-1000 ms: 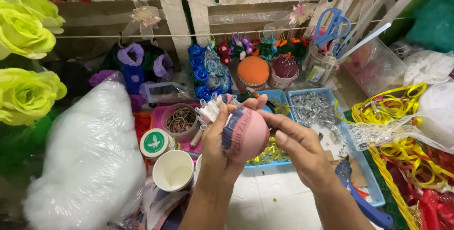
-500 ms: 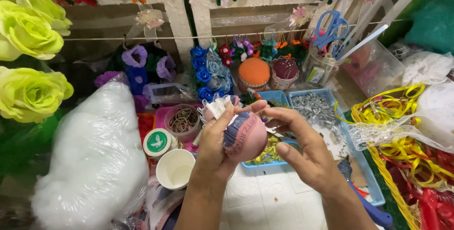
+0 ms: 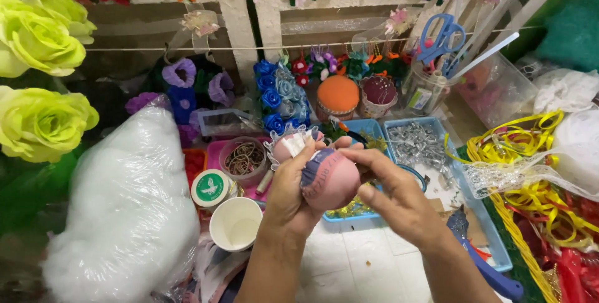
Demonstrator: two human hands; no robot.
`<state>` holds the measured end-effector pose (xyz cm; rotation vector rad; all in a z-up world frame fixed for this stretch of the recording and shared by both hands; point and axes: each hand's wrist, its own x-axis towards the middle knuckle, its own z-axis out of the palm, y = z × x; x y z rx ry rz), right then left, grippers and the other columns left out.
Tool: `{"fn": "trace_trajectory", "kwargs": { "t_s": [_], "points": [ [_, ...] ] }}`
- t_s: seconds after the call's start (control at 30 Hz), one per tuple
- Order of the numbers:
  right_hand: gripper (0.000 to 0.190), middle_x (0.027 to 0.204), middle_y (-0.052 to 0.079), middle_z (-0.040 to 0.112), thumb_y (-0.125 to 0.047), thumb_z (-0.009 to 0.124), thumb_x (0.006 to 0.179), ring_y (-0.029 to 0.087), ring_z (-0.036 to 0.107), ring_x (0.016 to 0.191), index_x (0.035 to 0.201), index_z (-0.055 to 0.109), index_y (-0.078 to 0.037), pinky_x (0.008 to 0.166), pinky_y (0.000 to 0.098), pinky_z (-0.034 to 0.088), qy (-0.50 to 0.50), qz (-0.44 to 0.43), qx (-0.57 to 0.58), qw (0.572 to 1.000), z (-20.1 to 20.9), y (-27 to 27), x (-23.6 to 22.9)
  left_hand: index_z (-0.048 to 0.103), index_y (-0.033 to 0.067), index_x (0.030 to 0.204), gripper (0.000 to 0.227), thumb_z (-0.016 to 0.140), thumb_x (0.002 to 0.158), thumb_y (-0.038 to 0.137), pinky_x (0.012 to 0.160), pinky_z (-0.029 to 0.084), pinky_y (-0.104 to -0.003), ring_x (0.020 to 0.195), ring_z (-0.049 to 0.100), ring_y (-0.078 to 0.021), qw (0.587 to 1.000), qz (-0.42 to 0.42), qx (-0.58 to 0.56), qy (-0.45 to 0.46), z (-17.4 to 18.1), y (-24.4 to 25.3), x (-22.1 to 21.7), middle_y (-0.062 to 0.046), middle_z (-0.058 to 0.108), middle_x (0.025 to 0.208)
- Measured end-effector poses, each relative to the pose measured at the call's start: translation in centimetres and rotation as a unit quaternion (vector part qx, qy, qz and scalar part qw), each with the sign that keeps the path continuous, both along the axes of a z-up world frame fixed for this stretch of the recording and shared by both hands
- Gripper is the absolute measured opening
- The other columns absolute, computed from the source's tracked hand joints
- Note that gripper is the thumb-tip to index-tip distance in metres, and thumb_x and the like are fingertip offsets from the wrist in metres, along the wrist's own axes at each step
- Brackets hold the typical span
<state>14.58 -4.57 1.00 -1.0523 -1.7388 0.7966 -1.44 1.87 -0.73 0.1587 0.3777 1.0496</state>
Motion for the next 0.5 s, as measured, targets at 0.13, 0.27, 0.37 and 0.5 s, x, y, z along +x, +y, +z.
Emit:
{"fn": "trace_trajectory", "kwargs": {
  "t_s": [0.13, 0.27, 0.37, 0.5],
  "points": [
    [0.058, 0.138, 0.019, 0.061, -0.026, 0.054, 0.100, 0.026, 0.060, 0.125, 0.150, 0.042, 0.003, 0.108, 0.0421, 0.053, 0.170, 0.033, -0.032, 0.984, 0.1, -0.1, 0.6, 0.055, 0.0105, 0.118, 0.016, 0.054, 0.105, 0.021, 0.102, 0.053, -0.048, 0.116, 0.067, -0.0401, 0.994, 0.005, -0.109, -0.022, 0.1, 0.6, -0.5, -0.020, 0.069, 0.116],
    [0.056, 0.125, 0.009, 0.061, -0.031, 0.056, 0.098, 0.017, 0.064, 0.098, 0.148, 0.049, -0.008, 0.089, 0.0326, 0.055, -0.035, -0.042, -0.001, 0.999, 0.9, -0.4, 0.0, 0.059, 0.0124, 0.116, 0.016, 0.058, 0.104, 0.023, 0.088, 0.058, -0.048, 0.111, 0.068, -0.0360, 0.994, -0.009, -0.095, -0.051, -1.0, 1.0, -0.6, -0.016, 0.070, 0.112],
    [0.053, 0.107, 0.006, 0.059, -0.026, 0.061, 0.095, 0.014, 0.062, 0.080, 0.145, 0.053, -0.009, 0.077, 0.0298, 0.054, -0.108, -0.101, 0.050, 0.988, 0.7, -0.8, -0.6, 0.060, 0.0092, 0.115, 0.019, 0.057, 0.105, 0.025, 0.087, 0.059, -0.048, 0.114, 0.068, -0.0352, 0.996, -0.005, -0.083, -0.033, -0.4, 0.7, -0.6, -0.016, 0.071, 0.111],
    [0.028, 0.098, 0.004, 0.072, -0.012, 0.064, 0.094, 0.011, 0.067, 0.091, 0.119, 0.075, -0.005, 0.078, 0.0265, 0.060, 0.063, -0.145, -0.125, 0.979, -0.5, -1.3, 0.3, 0.050, 0.0125, 0.119, 0.015, 0.055, 0.106, 0.020, 0.086, 0.061, -0.051, 0.121, 0.068, -0.0450, 0.997, 0.009, -0.053, -0.061, 0.2, 0.3, -0.8, -0.018, 0.070, 0.107]
  ]
}}
